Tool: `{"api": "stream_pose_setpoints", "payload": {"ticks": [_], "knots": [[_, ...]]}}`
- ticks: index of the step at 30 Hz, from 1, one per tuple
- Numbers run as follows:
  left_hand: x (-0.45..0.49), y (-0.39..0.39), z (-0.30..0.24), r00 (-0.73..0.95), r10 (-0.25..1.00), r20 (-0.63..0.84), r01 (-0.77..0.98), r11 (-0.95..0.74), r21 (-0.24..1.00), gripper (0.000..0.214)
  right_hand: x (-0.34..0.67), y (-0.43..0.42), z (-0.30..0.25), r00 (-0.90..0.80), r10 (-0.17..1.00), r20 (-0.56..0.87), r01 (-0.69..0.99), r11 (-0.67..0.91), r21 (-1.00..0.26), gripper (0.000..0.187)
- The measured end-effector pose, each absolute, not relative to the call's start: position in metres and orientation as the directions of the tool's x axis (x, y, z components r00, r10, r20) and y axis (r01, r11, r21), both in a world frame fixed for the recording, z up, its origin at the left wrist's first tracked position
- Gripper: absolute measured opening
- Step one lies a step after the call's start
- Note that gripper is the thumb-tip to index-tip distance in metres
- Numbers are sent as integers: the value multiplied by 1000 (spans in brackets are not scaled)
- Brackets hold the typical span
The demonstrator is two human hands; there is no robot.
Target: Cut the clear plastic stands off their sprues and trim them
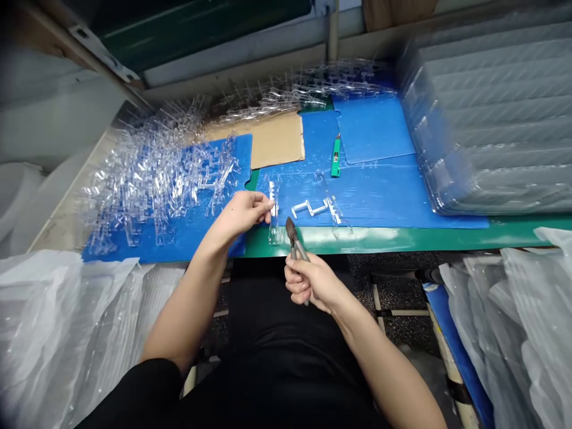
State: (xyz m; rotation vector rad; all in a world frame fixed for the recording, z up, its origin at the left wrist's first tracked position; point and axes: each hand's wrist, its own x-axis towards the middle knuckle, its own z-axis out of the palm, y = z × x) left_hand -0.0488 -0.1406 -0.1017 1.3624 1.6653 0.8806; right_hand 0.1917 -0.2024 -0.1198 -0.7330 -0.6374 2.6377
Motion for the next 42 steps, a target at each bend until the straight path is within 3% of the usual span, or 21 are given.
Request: {"api": "stream_pose_setpoints", "payload": {"ticks": [4,7,10,12,13,15,17,22,25,29,33,37,42], "knots": [[-58,-108,-80,-135,989,66,734,55,677,16,214,-228,-119,-865,358,-353,-202,-891,-407,43],[-34,-63,-50,43,988,150,670,-139,729,28,230,-242,-117,-906,297,-302,-187,-920,-345,40],[17,-11,-31,418,908,-41,499,-192,845,38,239,-246,-117,-914,292,-281,-187,-919,-346,41],[52,13,-30,662,707,-250,598,-296,745,40,242,-246,-118,-907,314,-281,-202,-909,-364,41],[67,20,-31,704,616,-353,653,-366,663,39,244,-247,-119,-903,328,-279,-212,-903,-374,40],[83,25,-33,689,532,-492,723,-453,521,34,247,-248,-121,-900,343,-268,-224,-893,-392,39],[81,20,-28,657,575,-488,748,-421,513,32,250,-250,-124,-900,349,-260,-224,-885,-409,39],[22,-34,12,657,731,-186,658,-435,614,20,250,-248,-125,-868,390,-308,-175,-819,-546,41],[-12,-92,13,498,862,-93,651,-301,697,27,241,-242,-122,-808,488,-331,-138,-703,-698,41],[-28,-167,-33,218,969,-120,321,45,946,32,228,-236,-120,-745,572,-342,6,-507,-862,34],[-25,-210,-75,104,985,-136,-14,138,990,35,223,-239,-116,-731,564,-385,168,-398,-902,29],[-26,-224,-84,75,989,-129,-124,138,983,34,220,-243,-108,-730,525,-437,274,-361,-891,28],[-30,-226,-83,90,988,-128,-125,139,982,33,217,-246,-104,-727,511,-458,313,-346,-884,28]]}}
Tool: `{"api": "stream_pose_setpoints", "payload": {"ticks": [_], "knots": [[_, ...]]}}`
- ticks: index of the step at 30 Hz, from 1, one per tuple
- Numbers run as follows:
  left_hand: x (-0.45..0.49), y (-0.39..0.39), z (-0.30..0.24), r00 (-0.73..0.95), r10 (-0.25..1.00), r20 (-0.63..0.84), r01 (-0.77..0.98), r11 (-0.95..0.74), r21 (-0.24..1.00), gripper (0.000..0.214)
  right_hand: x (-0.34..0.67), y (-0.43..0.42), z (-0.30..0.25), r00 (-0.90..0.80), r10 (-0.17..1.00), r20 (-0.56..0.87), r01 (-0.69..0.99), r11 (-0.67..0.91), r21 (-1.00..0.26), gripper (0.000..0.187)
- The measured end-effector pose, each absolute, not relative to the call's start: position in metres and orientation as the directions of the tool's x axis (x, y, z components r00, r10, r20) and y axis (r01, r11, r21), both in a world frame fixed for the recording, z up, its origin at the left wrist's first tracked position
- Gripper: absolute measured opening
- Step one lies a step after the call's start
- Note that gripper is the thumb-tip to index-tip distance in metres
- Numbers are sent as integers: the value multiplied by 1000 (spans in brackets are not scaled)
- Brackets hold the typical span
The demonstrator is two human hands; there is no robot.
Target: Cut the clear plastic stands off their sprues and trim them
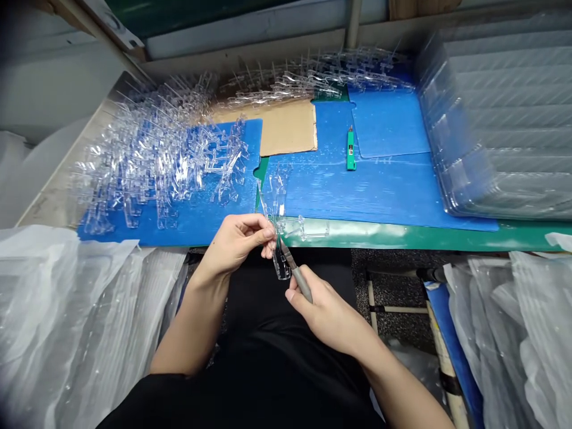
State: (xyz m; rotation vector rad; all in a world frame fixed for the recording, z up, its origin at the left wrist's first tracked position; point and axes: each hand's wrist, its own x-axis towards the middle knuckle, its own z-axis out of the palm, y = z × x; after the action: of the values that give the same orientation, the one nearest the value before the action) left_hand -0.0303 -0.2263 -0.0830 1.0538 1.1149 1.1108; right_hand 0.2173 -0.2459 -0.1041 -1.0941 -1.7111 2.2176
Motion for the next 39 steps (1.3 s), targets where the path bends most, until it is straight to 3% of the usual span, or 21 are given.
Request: {"api": "stream_pose_setpoints", "payload": {"ticks": [15,20,24,28,35,39], "knots": [[-26,-226,-90,161,973,-168,-156,193,969,36,221,-240,-102,-746,498,-442,297,-347,-890,23],[-19,-221,-95,188,959,-212,-173,245,954,43,224,-238,-107,-773,460,-437,185,-495,-849,32],[-14,-200,-94,195,956,-221,-159,253,954,42,219,-228,-108,-796,449,-407,-35,-704,-709,41],[-12,-162,-86,205,934,-292,0,298,955,44,210,-208,-115,-793,468,-390,-226,-821,-525,44],[-11,-98,-86,118,878,-464,425,378,823,42,214,-188,-130,-790,510,-340,-372,-840,-395,34],[-5,-97,-76,-12,945,-326,737,228,636,37,233,-203,-132,-815,484,-319,-379,-861,-339,32]]}}
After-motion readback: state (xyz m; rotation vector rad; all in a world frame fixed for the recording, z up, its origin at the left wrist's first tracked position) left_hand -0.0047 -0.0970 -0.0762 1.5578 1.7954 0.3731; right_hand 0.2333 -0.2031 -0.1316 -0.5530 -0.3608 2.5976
